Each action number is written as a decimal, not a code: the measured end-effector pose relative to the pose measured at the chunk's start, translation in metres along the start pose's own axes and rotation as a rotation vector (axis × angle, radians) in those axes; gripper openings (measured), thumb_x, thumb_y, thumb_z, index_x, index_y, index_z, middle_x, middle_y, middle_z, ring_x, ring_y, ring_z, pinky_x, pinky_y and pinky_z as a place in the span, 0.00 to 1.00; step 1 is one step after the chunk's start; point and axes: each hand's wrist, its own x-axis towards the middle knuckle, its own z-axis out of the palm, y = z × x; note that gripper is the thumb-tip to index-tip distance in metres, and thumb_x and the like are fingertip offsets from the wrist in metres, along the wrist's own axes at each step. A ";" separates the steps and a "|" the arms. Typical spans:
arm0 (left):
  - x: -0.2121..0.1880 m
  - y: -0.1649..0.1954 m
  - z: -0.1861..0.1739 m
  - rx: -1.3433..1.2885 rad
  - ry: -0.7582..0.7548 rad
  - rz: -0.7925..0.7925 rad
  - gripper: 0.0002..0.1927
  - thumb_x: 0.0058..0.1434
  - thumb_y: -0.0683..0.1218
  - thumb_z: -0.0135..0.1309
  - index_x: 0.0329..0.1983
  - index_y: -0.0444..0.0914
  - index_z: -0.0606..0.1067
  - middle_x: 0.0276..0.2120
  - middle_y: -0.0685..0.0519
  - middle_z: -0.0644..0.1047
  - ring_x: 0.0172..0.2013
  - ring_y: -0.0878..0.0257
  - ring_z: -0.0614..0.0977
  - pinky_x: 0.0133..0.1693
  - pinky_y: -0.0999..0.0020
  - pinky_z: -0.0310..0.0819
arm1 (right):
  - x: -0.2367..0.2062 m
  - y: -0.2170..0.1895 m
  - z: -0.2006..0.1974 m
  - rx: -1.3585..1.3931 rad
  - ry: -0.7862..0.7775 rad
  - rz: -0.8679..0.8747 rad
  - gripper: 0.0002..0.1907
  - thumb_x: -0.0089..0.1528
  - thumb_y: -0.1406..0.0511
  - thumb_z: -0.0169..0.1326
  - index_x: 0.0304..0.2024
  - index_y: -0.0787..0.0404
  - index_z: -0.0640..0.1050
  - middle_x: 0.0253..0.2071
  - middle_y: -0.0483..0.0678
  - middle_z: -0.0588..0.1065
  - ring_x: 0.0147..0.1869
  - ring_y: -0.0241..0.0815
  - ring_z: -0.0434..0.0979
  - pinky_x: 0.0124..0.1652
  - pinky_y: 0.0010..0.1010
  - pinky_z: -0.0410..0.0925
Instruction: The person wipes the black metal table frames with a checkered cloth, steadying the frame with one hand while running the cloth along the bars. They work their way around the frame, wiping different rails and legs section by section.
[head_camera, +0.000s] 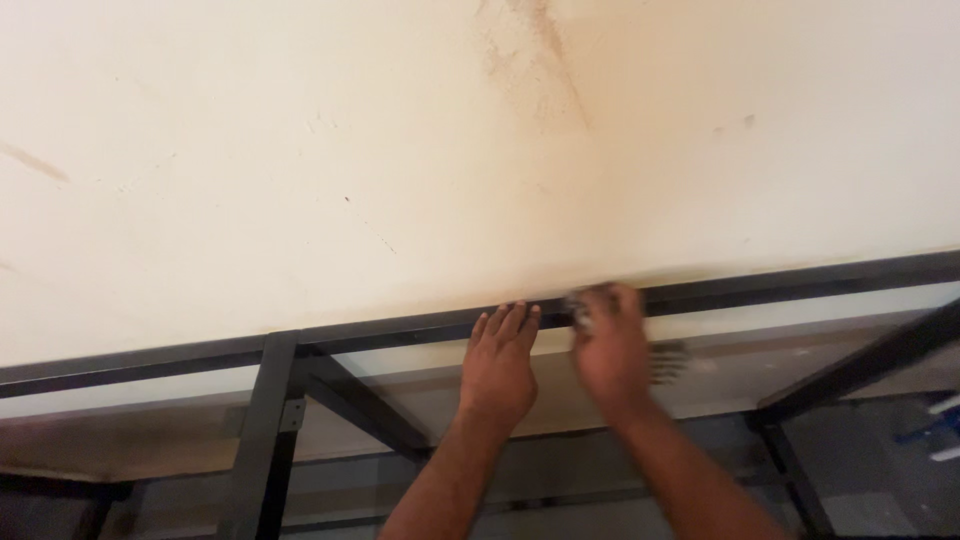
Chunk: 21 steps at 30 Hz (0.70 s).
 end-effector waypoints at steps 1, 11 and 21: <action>0.001 0.000 -0.001 -0.015 0.011 0.005 0.32 0.57 0.36 0.46 0.67 0.37 0.67 0.68 0.45 0.67 0.70 0.48 0.65 0.70 0.49 0.49 | -0.001 -0.009 0.002 0.024 -0.021 -0.006 0.24 0.52 0.72 0.64 0.52 0.59 0.78 0.56 0.59 0.69 0.58 0.61 0.75 0.52 0.47 0.72; -0.016 -0.028 -0.023 0.031 -0.053 -0.017 0.32 0.59 0.36 0.44 0.70 0.36 0.64 0.70 0.47 0.64 0.71 0.54 0.60 0.71 0.50 0.44 | 0.020 0.059 -0.066 -0.104 -0.070 0.251 0.21 0.58 0.69 0.64 0.54 0.56 0.79 0.57 0.58 0.68 0.52 0.60 0.78 0.49 0.47 0.75; -0.038 -0.037 -0.024 0.000 0.097 -0.056 0.35 0.55 0.34 0.45 0.70 0.36 0.65 0.71 0.49 0.65 0.73 0.54 0.60 0.71 0.49 0.45 | -0.013 -0.055 0.018 0.084 -0.038 0.003 0.21 0.51 0.72 0.64 0.47 0.58 0.80 0.52 0.56 0.71 0.54 0.62 0.76 0.48 0.48 0.73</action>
